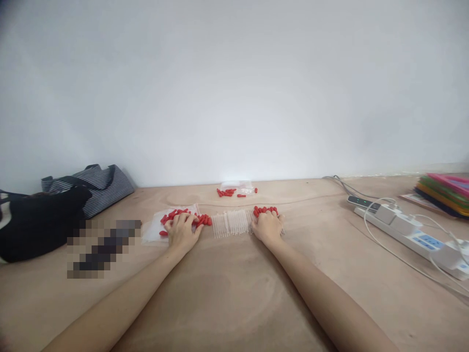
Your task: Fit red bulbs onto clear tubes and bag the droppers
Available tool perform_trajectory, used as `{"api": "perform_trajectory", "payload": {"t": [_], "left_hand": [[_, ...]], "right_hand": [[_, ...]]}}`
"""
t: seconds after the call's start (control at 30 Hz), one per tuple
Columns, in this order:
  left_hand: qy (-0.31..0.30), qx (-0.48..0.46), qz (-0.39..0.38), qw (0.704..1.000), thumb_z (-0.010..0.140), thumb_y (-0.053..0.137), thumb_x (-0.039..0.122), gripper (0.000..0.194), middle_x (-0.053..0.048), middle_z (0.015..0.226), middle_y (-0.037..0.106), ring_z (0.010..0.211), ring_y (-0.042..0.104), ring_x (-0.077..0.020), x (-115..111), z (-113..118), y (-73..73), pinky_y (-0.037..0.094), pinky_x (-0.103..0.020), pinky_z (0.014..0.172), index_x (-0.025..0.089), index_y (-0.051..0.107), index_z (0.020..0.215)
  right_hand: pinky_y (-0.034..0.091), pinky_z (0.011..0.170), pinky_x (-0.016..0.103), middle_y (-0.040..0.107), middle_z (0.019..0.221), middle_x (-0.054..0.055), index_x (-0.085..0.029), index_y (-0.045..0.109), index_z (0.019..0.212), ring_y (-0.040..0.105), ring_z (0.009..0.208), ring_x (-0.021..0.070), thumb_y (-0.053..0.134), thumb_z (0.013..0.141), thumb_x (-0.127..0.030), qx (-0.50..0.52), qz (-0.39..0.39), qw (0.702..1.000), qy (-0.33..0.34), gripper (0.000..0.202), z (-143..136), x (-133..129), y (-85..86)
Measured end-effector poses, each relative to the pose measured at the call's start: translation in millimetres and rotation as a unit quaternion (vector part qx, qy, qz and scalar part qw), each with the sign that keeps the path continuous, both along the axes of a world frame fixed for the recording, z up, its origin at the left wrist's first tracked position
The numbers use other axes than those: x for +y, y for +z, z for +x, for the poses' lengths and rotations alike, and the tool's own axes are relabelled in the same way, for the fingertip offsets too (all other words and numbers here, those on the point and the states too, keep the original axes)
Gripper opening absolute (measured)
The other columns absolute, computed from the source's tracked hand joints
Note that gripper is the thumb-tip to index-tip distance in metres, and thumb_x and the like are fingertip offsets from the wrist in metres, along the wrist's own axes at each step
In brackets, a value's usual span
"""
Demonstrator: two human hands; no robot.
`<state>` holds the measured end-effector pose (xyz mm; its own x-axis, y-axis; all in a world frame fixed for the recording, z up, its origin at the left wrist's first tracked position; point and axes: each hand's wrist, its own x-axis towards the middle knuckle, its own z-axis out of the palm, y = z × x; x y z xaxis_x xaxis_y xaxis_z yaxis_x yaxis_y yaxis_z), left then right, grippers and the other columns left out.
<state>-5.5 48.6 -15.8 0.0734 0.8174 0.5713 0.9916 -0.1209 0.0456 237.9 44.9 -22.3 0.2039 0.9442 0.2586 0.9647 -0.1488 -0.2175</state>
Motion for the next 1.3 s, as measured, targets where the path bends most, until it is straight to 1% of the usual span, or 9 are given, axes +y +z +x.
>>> {"api": "perform_trajectory", "payload": {"t": [0.27, 0.43, 0.53, 0.63, 0.7, 0.8, 0.93, 1.17, 1.3], "left_hand": [[-0.026, -0.016, -0.030, 0.999, 0.076, 0.052, 0.027, 0.008, -0.005, 0.086, 0.066, 0.085, 0.052, -0.0253, 1.7, -2.0, -1.3, 0.026, -0.042, 0.078, 0.020, 0.056, 0.077], [-0.017, -0.039, -0.045, 0.998, 0.076, 0.053, 0.026, 0.006, -0.005, 0.082, 0.067, 0.086, 0.053, -0.0257, 2.3, -1.7, 0.9, 0.027, -0.041, 0.076, 0.020, 0.054, 0.077], [-0.020, -0.051, -0.034, 0.998, 0.076, 0.053, 0.025, 0.009, -0.004, 0.078, 0.067, 0.084, 0.054, -0.0253, -2.4, -3.6, 2.1, 0.027, -0.040, 0.076, 0.019, 0.054, 0.082], [-0.057, -0.058, -0.019, 0.996, 0.075, 0.054, 0.025, 0.013, -0.003, 0.078, 0.067, 0.082, 0.054, -0.0244, -14.3, -6.6, 2.6, 0.026, -0.041, 0.078, 0.020, 0.053, 0.087], [-0.108, -0.061, -0.026, 0.992, 0.075, 0.055, 0.026, 0.014, -0.002, 0.077, 0.066, 0.082, 0.054, -0.0234, -25.9, -7.2, 2.7, 0.025, -0.040, 0.078, 0.020, 0.054, 0.087], [-0.211, -0.057, -0.071, 0.973, 0.075, 0.054, 0.026, 0.014, -0.001, 0.076, 0.065, 0.080, 0.054, -0.0212, -44.3, -4.6, 2.6, 0.026, -0.039, 0.078, 0.021, 0.055, 0.087], [-0.274, -0.063, -0.126, 0.951, 0.076, 0.051, 0.022, 0.011, 0.000, 0.076, 0.062, 0.076, 0.054, -0.0183, -58.7, 1.2, 2.5, 0.027, -0.037, 0.076, 0.021, 0.059, 0.082], [-0.276, -0.108, -0.166, 0.941, 0.075, 0.054, 0.027, 0.013, -0.002, 0.080, 0.056, 0.079, 0.053, -0.0183, -52.1, 5.5, -1.5, 0.035, -0.034, 0.074, 0.021, 0.064, 0.082], [-0.261, -0.112, -0.168, 0.944, 0.077, 0.054, 0.027, 0.014, -0.002, 0.080, 0.056, 0.079, 0.053, -0.0185, -48.5, 8.8, -4.5, 0.036, -0.032, 0.072, 0.022, 0.066, 0.082]], "right_hand": [[0.027, 0.077, 0.042, 0.064, 0.079, 0.011, -0.017, 0.065, 0.066, 0.054, 0.087, 0.0268, 0.047, 0.073, -0.030, 0.023, -0.034, 0.999, -0.022, 0.024, -3.4, 6.4, 3.2], [0.026, 0.076, 0.040, 0.064, 0.078, 0.009, -0.019, 0.064, 0.061, 0.053, 0.085, 0.0253, 0.043, 0.078, -0.035, 0.058, 0.008, 0.998, -0.006, 0.032, -2.3, -0.2, 5.1], [0.027, 0.076, 0.036, 0.063, 0.078, 0.006, -0.020, 0.063, 0.064, 0.051, 0.085, 0.0224, 0.047, 0.078, -0.037, 0.083, 0.071, 0.992, 0.070, 0.027, 0.1, -13.2, 5.2], [0.028, 0.074, 0.032, 0.060, 0.072, 0.003, -0.020, 0.062, 0.064, 0.049, 0.079, 0.0183, 0.051, 0.077, -0.038, 0.086, 0.096, 0.968, 0.215, 0.025, 5.3, -32.4, 1.9], [0.028, 0.073, 0.031, 0.059, 0.069, 0.002, -0.021, 0.063, 0.063, 0.048, 0.076, 0.0168, 0.053, 0.077, -0.039, 0.086, 0.085, 0.949, 0.290, 0.025, 9.9, -44.8, -2.0], [0.027, 0.072, 0.032, 0.059, 0.067, 0.001, -0.023, 0.065, 0.064, 0.048, 0.075, 0.0167, 0.055, 0.077, -0.041, 0.088, 0.063, 0.935, 0.339, 0.025, 16.5, -56.5, -8.2], [0.028, 0.073, 0.033, 0.059, 0.067, 0.001, -0.024, 0.066, 0.064, 0.050, 0.078, 0.0177, 0.056, 0.075, -0.044, 0.102, 0.038, 0.932, 0.345, 0.025, 21.4, -58.6, -11.1], [0.029, 0.081, 0.039, 0.061, 0.086, 0.003, -0.028, 0.067, 0.089, 0.050, 0.087, 0.0202, 0.059, 0.069, -0.050, 0.133, 0.018, 0.929, 0.344, 0.030, 15.5, -55.3, -10.8], [0.028, 0.080, 0.038, 0.060, 0.083, 0.002, -0.030, 0.069, 0.082, 0.050, 0.085, 0.0190, 0.060, 0.073, -0.042, 0.132, 0.040, 0.929, 0.342, 0.018, 6.5, -55.6, -16.1]]}}
